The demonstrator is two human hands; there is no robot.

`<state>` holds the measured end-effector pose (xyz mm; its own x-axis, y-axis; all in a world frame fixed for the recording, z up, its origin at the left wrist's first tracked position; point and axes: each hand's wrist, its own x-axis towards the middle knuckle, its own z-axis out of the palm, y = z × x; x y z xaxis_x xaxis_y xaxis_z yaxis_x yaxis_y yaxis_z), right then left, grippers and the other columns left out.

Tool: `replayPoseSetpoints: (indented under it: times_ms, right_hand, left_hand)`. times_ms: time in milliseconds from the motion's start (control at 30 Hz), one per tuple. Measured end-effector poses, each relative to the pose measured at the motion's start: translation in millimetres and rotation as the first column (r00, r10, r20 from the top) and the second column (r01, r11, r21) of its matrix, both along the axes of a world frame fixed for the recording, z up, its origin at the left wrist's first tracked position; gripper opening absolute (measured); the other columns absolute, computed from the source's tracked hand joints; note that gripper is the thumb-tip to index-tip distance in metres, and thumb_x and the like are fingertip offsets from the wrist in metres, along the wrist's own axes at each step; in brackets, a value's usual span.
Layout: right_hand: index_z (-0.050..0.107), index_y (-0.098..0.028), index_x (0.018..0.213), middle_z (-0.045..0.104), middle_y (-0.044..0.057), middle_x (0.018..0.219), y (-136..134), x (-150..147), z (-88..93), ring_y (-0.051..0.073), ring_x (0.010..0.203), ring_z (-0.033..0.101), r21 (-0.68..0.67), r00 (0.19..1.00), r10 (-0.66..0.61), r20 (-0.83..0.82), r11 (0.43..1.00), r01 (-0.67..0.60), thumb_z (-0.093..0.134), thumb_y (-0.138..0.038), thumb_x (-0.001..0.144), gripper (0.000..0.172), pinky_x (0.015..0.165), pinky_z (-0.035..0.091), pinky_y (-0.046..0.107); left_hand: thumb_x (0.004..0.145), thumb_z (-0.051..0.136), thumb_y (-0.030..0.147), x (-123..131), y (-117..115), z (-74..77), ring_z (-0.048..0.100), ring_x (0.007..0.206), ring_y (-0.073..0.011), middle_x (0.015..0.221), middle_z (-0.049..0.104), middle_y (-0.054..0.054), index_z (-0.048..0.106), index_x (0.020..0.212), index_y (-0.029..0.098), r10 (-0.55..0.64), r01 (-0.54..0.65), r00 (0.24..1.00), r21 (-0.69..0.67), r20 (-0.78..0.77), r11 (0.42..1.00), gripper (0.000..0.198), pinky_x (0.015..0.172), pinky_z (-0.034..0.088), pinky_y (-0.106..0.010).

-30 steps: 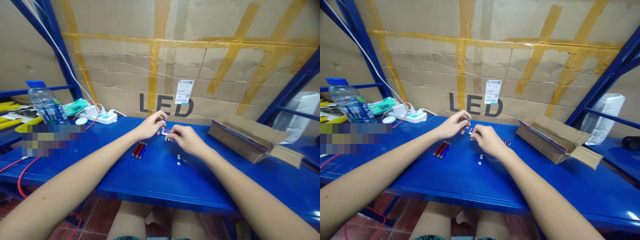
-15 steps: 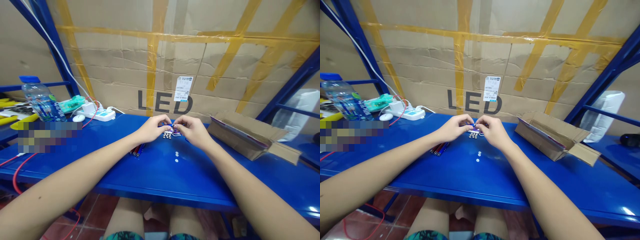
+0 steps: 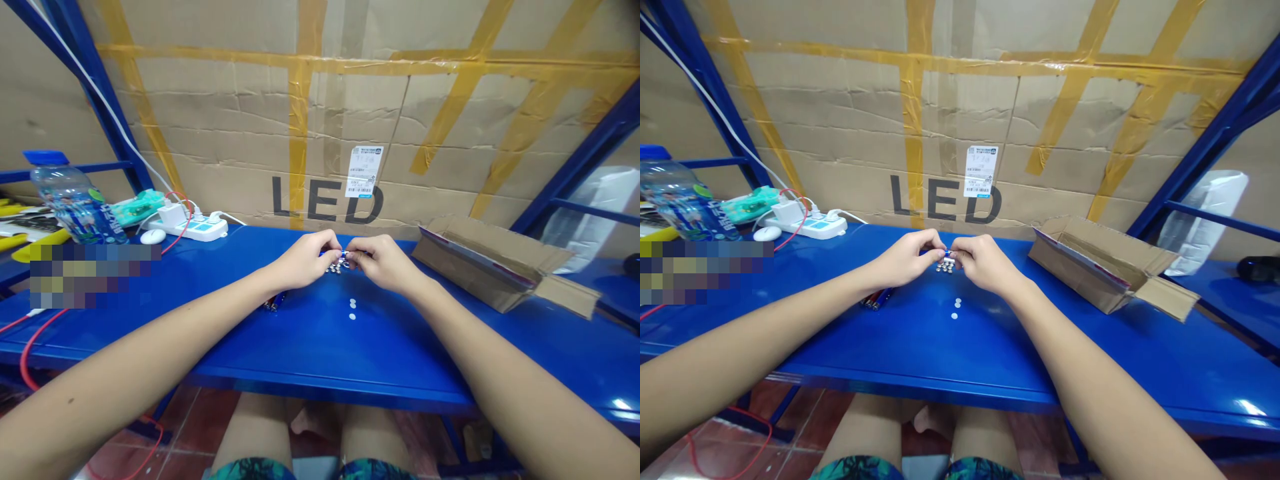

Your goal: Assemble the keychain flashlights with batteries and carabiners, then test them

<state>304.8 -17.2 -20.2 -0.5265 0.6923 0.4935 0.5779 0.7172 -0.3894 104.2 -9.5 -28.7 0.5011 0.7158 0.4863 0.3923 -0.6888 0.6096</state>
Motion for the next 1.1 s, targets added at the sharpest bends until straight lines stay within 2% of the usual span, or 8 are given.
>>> replayPoseSetpoints:
  times_ms: [133,267,367,500,600,767,1000,1100]
  right_hand:
    - [0.058,-0.017,0.063,0.060,0.000,0.057,2.0,-0.5,-1.7,0.012,0.055,0.050,-0.058,1.000,-0.013,-0.024,0.998,0.012,0.051,-0.018,0.084,0.023,0.060,0.036,0.026]
    - [0.052,-0.018,0.058,0.055,-0.002,0.052,2.5,-2.0,-1.4,0.012,0.052,0.047,-0.223,0.996,-0.016,-0.088,0.975,-0.004,0.051,-0.022,0.083,0.025,0.056,0.034,0.025]
    - [0.054,-0.018,0.058,0.055,-0.002,0.052,0.8,-1.4,1.1,0.012,0.053,0.046,-0.183,0.998,-0.016,-0.063,0.983,0.004,0.051,-0.020,0.083,0.025,0.056,0.033,0.026]
    - [0.063,-0.016,0.066,0.061,0.001,0.060,0.7,2.3,2.0,0.013,0.058,0.050,0.065,0.999,-0.008,0.032,0.998,0.006,0.049,-0.016,0.085,0.024,0.060,0.033,0.027]
    - [0.069,-0.016,0.076,0.066,0.004,0.069,3.2,4.5,-0.8,0.014,0.062,0.055,0.145,0.997,0.000,0.077,0.989,-0.011,0.046,-0.012,0.087,0.025,0.062,0.034,0.027]
    - [0.071,-0.017,0.081,0.070,0.006,0.074,4.6,5.3,-3.3,0.016,0.067,0.059,0.174,0.995,-0.011,0.100,0.985,-0.006,0.046,-0.010,0.087,0.027,0.064,0.036,0.027]
    - [0.070,-0.017,0.080,0.070,0.006,0.075,-0.8,4.0,0.4,0.017,0.068,0.060,0.184,0.994,0.029,0.102,0.982,-0.048,0.044,-0.009,0.084,0.027,0.065,0.039,0.028]
    - [0.070,-0.017,0.080,0.070,0.008,0.077,-2.1,3.2,1.0,0.018,0.071,0.059,0.211,0.988,0.025,0.155,0.976,-0.057,0.043,-0.006,0.078,0.029,0.067,0.040,0.029]
  left_hand:
    - [0.091,0.053,0.022,0.6,-2.5,-1.9,0.060,0.077,-0.0166,0.083,0.067,-0.002,0.057,0.084,0.018,0.024,-0.020,0.998,0.083,-0.050,0.996,0.008,0.069,0.044,-0.030]
    - [0.092,0.048,0.016,0.5,-3.8,-3.3,0.062,0.083,-0.0192,0.090,0.068,-0.006,0.057,0.088,0.017,0.053,-0.001,0.983,0.289,-0.173,0.957,0.009,0.074,0.044,-0.032]
    - [0.091,0.049,0.016,1.2,-4.0,-2.4,0.062,0.084,-0.0196,0.091,0.068,-0.007,0.057,0.089,0.017,0.044,0.008,0.986,0.304,-0.162,0.953,0.008,0.075,0.046,-0.033]
    - [0.090,0.057,0.024,2.6,-4.0,2.0,0.063,0.069,-0.0145,0.082,0.068,-0.003,0.056,0.092,0.017,-0.006,0.006,1.000,-0.010,0.011,1.000,0.007,0.067,0.048,-0.029]
    - [0.092,0.056,0.029,1.8,-3.5,5.9,0.060,0.057,-0.0118,0.076,0.068,-0.003,0.057,0.091,0.016,-0.035,0.036,0.999,-0.230,0.009,0.972,0.013,0.058,0.047,-0.027]
    - [0.095,0.050,0.037,-1.5,-1.0,11.0,0.046,0.049,-0.0079,0.065,0.058,0.000,0.057,0.071,0.016,-0.093,0.064,0.993,-0.315,-0.076,0.947,0.032,0.049,0.037,-0.024]
    - [0.095,0.049,0.032,2.6,-4.8,12.7,0.029,0.043,-0.0064,0.054,0.037,0.004,0.053,0.069,0.017,-0.095,0.155,0.987,-0.614,0.130,0.774,0.030,0.040,0.022,-0.022]
    - [0.092,0.053,0.034,1.3,-6.1,15.5,0.018,0.040,-0.0052,0.051,0.026,0.006,0.049,0.066,0.018,-0.109,0.228,0.972,-0.743,0.207,0.629,0.030,0.038,0.014,-0.022]
